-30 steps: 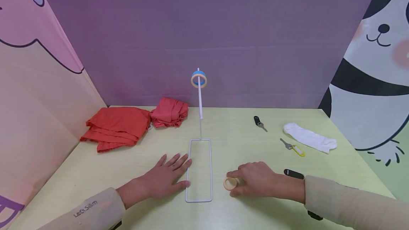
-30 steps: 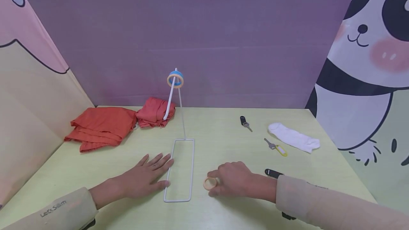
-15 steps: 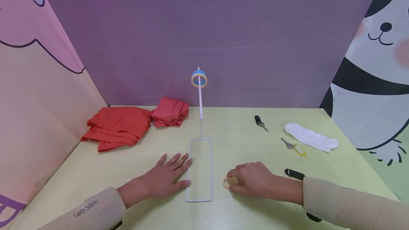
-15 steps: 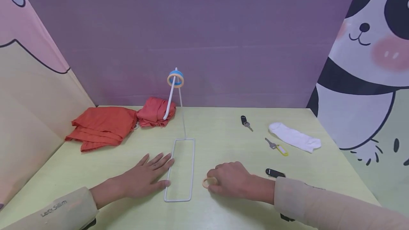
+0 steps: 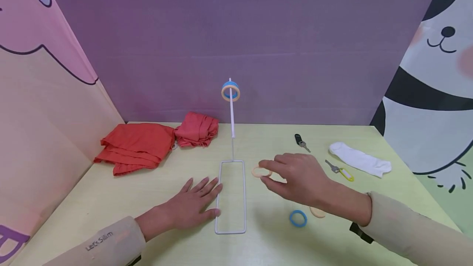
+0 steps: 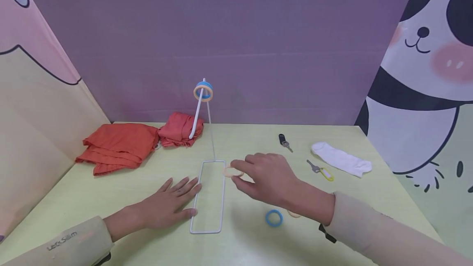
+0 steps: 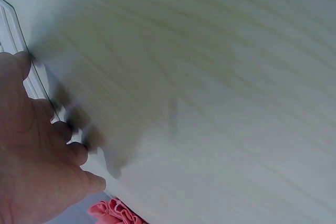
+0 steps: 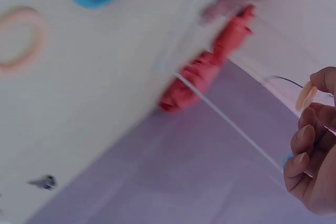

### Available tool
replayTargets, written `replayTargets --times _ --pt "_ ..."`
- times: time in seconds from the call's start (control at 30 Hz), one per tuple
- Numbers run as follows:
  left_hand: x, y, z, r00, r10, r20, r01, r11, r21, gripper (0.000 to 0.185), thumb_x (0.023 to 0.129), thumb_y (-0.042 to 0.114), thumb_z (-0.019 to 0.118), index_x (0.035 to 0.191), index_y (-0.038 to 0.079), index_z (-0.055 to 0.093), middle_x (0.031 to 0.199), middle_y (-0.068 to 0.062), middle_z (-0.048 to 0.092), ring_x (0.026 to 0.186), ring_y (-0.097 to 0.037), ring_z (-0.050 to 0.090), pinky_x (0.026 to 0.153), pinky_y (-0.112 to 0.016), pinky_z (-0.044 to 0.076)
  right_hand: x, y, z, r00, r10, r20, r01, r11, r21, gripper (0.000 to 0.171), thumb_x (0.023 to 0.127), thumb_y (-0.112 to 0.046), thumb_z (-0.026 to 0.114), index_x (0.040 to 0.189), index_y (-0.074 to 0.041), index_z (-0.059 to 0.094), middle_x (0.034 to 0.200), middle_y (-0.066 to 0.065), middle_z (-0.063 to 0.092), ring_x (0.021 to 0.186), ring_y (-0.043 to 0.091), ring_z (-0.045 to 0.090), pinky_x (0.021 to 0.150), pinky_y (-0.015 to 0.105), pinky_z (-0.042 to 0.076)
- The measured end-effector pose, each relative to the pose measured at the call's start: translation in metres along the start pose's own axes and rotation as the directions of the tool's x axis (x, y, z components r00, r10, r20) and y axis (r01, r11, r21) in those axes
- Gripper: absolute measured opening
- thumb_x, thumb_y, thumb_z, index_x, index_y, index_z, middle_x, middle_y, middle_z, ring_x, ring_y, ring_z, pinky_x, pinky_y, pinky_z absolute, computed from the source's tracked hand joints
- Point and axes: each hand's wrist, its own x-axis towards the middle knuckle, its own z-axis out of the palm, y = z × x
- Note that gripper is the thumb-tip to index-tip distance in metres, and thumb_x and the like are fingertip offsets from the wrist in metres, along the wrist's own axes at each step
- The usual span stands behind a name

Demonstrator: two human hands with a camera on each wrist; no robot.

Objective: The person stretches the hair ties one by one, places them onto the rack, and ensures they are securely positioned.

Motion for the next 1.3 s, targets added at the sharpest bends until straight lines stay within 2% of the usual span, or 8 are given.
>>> replayTargets --times 0.13,0.23,0.33,0.5,0.7,0.93,1.13,1.3 --pt "0.0 0.0 0.0 1.0 -0.001 -0.002 0.001 1.0 -0.006 0.078 0.1 0.066 0.037 0.161 0.022 0.021 0.17 -0.001 0.016 0.157 -0.031 0.012 0.122 -0.065 0.008 0.029 -0.007 -0.029 0.988 -0.065 -0.141 0.059 0.997 -0.044 0.019 0.091 -0.032 0.067 0.105 -0.021 0.074 0.062 -0.008 0.054 0.049 0.007 0.046 0.044 0.024 0.039" --pt "-0.001 0.001 0.0 1.0 -0.001 -0.005 0.001 1.0 -0.008 0.077 0.1 0.066 0.038 0.161 0.022 0.022 0.17 -0.001 0.016 0.157 -0.031 0.012 0.122 -0.065 0.008 0.047 -0.017 -0.049 0.965 -0.115 -0.237 0.099 0.992 -0.081 0.023 0.096 -0.033 0.059 0.105 -0.019 0.075 0.059 -0.007 0.052 0.047 0.009 0.042 0.043 0.024 0.037" --pt "-0.001 0.001 -0.001 1.0 -0.001 -0.008 0.001 1.0 -0.006 0.077 0.1 0.065 0.039 0.161 0.022 0.022 0.17 -0.002 0.017 0.157 -0.031 0.013 0.122 -0.065 0.008 0.061 -0.028 -0.065 0.934 -0.162 -0.319 0.135 0.985 -0.106 0.022 0.095 -0.03 0.06 0.103 -0.017 0.075 0.058 -0.006 0.051 0.047 0.009 0.04 0.043 0.023 0.035" --pt "0.0 0.002 -0.002 1.0 -0.005 -0.003 0.005 1.0 -0.004 0.077 0.1 0.066 0.039 0.161 0.022 0.022 0.17 -0.001 0.017 0.157 -0.031 0.012 0.122 -0.065 0.008 0.078 -0.04 -0.082 0.903 -0.198 -0.382 0.175 0.98 -0.096 0.021 0.095 -0.028 0.062 0.102 -0.014 0.076 0.058 -0.005 0.052 0.047 0.009 0.042 0.042 0.024 0.033" --pt "-0.001 0.001 -0.002 1.0 -0.006 0.001 0.006 1.0 -0.005 0.077 0.099 0.066 0.039 0.161 0.022 0.022 0.169 -0.001 0.017 0.157 -0.031 0.013 0.122 -0.066 0.008 0.092 -0.04 -0.075 0.883 -0.235 -0.407 0.191 0.971 -0.145 0.018 0.091 -0.024 0.067 0.103 -0.014 0.075 0.057 -0.003 0.048 0.048 0.011 0.04 0.041 0.024 0.029" --pt "0.0 0.0 -0.001 1.0 -0.003 0.009 0.003 1.0 -0.012 0.078 0.099 0.066 0.039 0.161 0.022 0.021 0.17 -0.002 0.017 0.157 -0.032 0.012 0.122 -0.066 0.008 0.099 -0.028 -0.057 0.907 -0.236 -0.348 0.155 0.957 -0.244 0.019 0.089 -0.025 0.07 0.105 -0.016 0.073 0.059 -0.003 0.052 0.049 0.014 0.046 0.044 0.026 0.038" --pt "0.0 -0.001 0.0 1.0 0.0 0.009 0.0 1.0 -0.013 0.078 0.099 0.067 0.038 0.161 0.022 0.021 0.17 -0.001 0.016 0.157 -0.031 0.011 0.122 -0.066 0.008 0.106 -0.013 -0.045 0.924 -0.209 -0.321 0.114 0.95 -0.29 0.018 0.09 -0.025 0.069 0.105 -0.017 0.073 0.059 -0.002 0.051 0.048 0.014 0.043 0.042 0.026 0.03" --pt "0.0 -0.001 0.0 1.0 0.003 0.002 -0.003 1.0 -0.019 0.078 0.099 0.066 0.039 0.161 0.022 0.021 0.17 -0.002 0.016 0.157 -0.031 0.011 0.122 -0.066 0.007 0.113 0.0 -0.031 0.925 -0.2 -0.323 0.095 0.945 -0.312 0.016 0.088 -0.023 0.071 0.103 -0.017 0.074 0.058 -0.002 0.053 0.048 0.015 0.044 0.041 0.026 0.028"
